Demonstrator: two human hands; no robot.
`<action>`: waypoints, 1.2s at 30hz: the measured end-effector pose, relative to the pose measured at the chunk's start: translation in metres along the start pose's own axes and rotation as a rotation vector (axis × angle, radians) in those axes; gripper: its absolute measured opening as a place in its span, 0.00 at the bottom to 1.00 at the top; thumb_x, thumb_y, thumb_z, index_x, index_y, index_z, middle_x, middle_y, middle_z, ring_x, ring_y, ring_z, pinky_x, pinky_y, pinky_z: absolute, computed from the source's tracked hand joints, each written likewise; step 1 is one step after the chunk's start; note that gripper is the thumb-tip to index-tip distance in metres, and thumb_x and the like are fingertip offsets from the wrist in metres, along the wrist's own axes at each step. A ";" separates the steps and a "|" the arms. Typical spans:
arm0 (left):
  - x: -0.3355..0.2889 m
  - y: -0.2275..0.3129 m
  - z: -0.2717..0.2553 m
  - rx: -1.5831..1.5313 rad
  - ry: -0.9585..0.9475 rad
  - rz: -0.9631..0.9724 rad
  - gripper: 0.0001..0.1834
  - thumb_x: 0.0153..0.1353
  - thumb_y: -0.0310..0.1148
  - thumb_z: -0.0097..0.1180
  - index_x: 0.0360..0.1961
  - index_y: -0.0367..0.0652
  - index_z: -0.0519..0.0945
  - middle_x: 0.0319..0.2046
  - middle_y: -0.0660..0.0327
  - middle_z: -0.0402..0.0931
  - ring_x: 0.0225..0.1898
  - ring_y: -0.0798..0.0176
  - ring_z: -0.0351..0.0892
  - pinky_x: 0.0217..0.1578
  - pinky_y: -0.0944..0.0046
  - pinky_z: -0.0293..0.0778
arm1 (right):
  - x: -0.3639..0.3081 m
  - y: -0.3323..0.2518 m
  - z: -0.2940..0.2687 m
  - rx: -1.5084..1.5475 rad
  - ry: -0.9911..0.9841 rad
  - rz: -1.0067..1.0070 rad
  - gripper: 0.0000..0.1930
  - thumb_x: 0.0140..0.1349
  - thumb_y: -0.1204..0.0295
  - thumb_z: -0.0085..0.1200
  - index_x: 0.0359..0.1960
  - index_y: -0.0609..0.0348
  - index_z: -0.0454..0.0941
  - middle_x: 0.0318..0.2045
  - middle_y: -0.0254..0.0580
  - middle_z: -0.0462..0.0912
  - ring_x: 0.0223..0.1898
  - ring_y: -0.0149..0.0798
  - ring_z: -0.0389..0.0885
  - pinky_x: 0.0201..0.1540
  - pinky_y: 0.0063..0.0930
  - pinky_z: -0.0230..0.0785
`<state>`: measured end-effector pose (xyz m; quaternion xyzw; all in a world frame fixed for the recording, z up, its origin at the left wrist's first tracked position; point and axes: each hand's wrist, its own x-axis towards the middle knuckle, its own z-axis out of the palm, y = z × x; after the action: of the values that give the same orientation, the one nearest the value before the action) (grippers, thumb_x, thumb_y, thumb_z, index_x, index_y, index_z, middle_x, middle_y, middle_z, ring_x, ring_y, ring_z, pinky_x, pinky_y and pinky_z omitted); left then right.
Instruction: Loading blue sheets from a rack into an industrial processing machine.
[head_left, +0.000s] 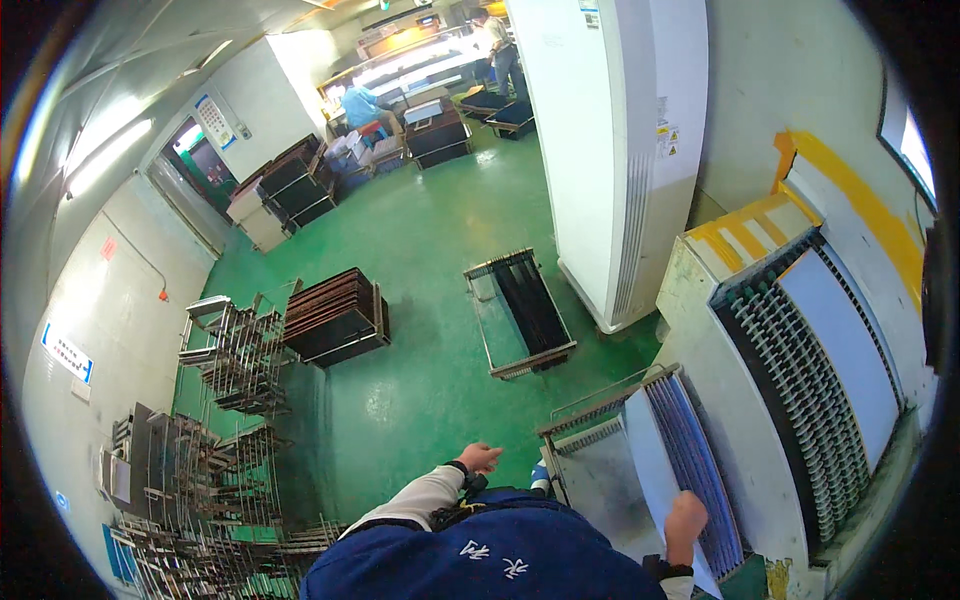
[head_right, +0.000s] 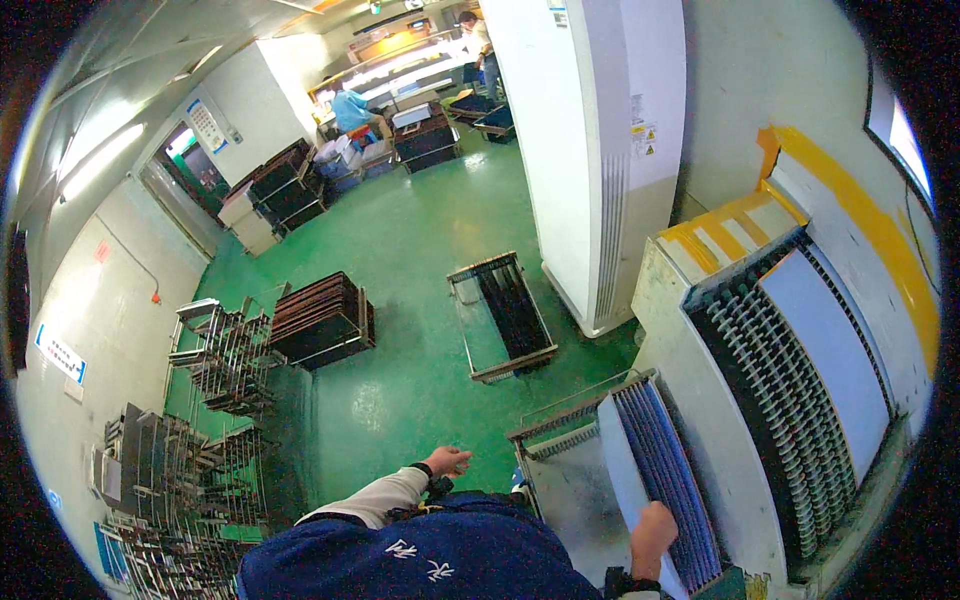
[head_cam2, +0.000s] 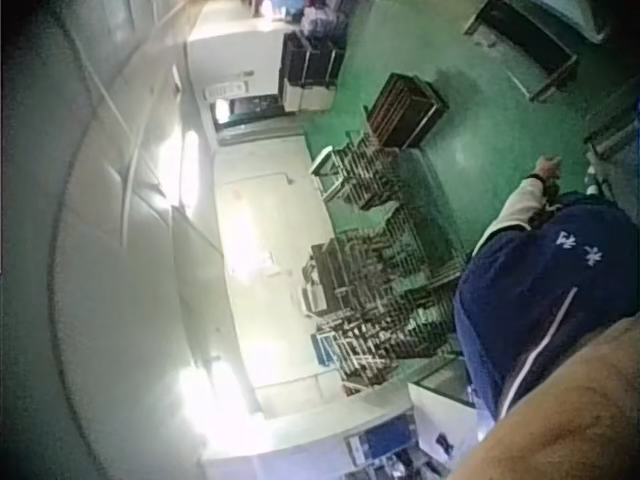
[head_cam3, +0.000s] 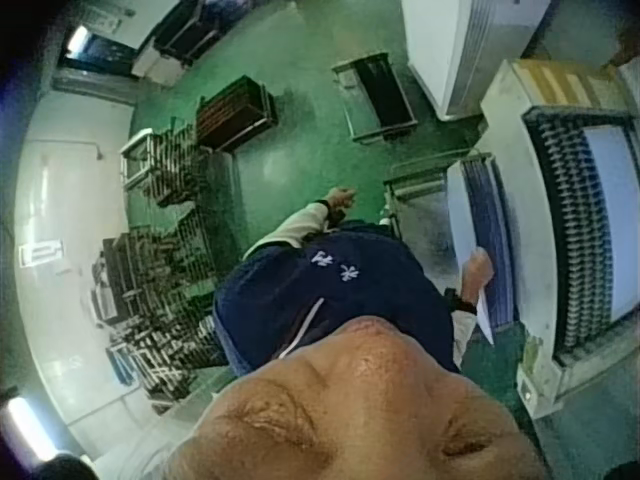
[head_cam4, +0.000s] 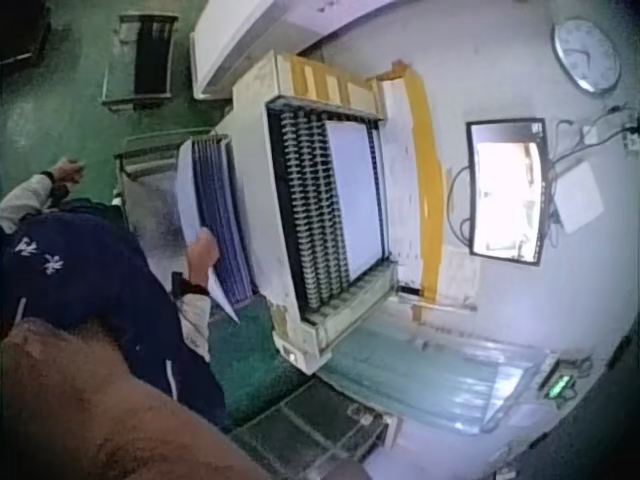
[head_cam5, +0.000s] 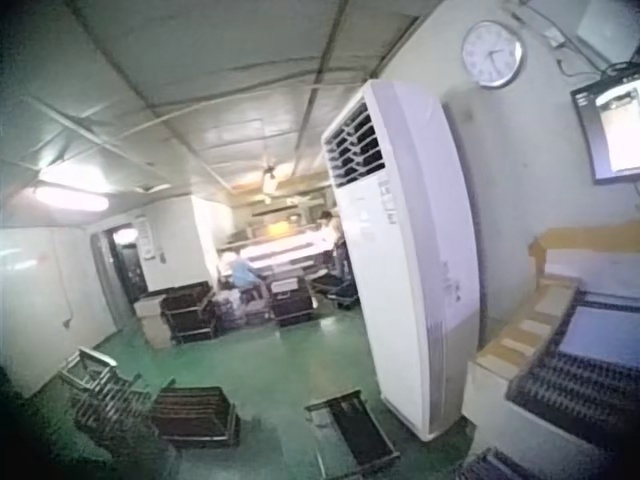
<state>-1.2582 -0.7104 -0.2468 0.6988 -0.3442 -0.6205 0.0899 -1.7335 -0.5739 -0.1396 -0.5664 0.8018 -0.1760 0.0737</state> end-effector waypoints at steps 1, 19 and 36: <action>0.004 -0.003 0.000 -0.007 -0.003 0.010 0.26 0.56 0.49 0.56 0.44 0.35 0.74 0.37 0.55 0.78 0.27 0.63 0.79 0.22 0.67 0.74 | 0.001 -0.003 -0.017 -0.009 0.052 -0.004 0.06 0.51 0.72 0.47 0.20 0.59 0.71 0.20 0.48 0.74 0.26 0.52 0.75 0.28 0.45 0.64; 0.011 -0.015 -0.004 -0.121 -0.096 0.008 0.25 0.58 0.48 0.55 0.46 0.38 0.73 0.37 0.57 0.78 0.31 0.63 0.79 0.24 0.67 0.74 | 0.036 0.047 -0.168 1.072 0.568 0.458 0.13 0.55 0.79 0.50 0.44 0.62 0.72 0.37 0.41 0.74 0.38 0.35 0.73 0.43 0.34 0.67; 0.007 -0.007 -0.015 -0.128 -0.151 -0.042 0.19 0.60 0.43 0.53 0.42 0.36 0.71 0.36 0.53 0.77 0.33 0.55 0.80 0.25 0.62 0.76 | 0.048 0.093 -0.150 1.869 0.902 0.482 0.04 0.54 0.74 0.55 0.30 0.57 0.73 0.29 0.36 0.76 0.34 0.34 0.74 0.41 0.30 0.65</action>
<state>-1.2423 -0.7140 -0.2528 0.6500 -0.2950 -0.6938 0.0950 -1.8797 -0.5612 -0.0302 0.0061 0.3925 -0.8958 0.2083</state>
